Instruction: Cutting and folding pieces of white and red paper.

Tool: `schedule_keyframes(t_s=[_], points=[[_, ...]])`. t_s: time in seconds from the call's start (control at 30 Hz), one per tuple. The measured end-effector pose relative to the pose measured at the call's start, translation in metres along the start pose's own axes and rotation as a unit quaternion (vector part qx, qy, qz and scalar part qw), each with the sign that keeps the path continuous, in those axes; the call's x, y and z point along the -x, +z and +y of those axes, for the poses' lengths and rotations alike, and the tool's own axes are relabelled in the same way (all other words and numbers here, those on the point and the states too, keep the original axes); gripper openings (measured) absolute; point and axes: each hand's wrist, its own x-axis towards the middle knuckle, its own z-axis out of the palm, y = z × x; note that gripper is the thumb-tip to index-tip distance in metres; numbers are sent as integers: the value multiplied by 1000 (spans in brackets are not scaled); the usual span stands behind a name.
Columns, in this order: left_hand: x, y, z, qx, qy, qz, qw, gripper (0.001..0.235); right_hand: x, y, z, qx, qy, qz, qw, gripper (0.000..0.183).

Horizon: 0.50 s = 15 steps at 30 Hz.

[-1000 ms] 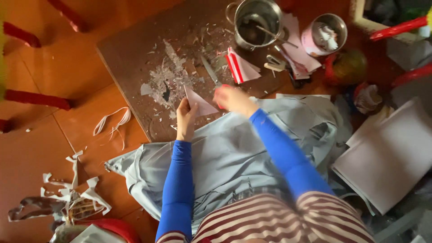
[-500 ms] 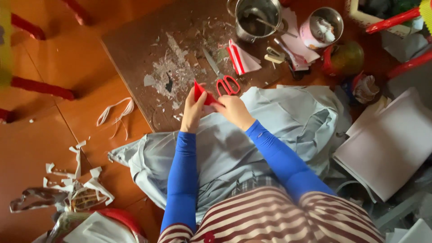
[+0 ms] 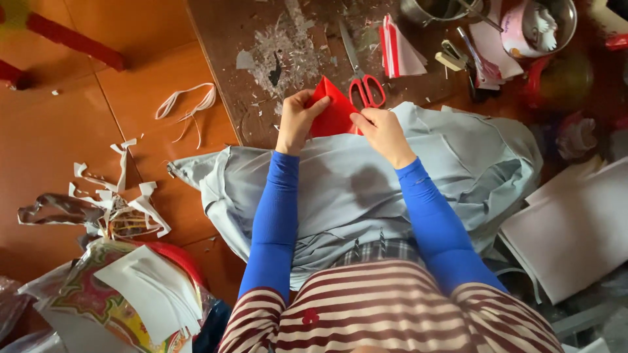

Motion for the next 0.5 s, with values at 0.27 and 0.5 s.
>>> schedule_keyframes(t_s=[0.27, 0.5], points=[[10, -2, 23, 31, -44, -167, 985, 43, -17, -45, -77, -16, -197, 35, 980, 30], [20, 9, 43, 23, -22, -241, 970, 59, -44, -42, -32, -171, -162, -159, 959, 17]])
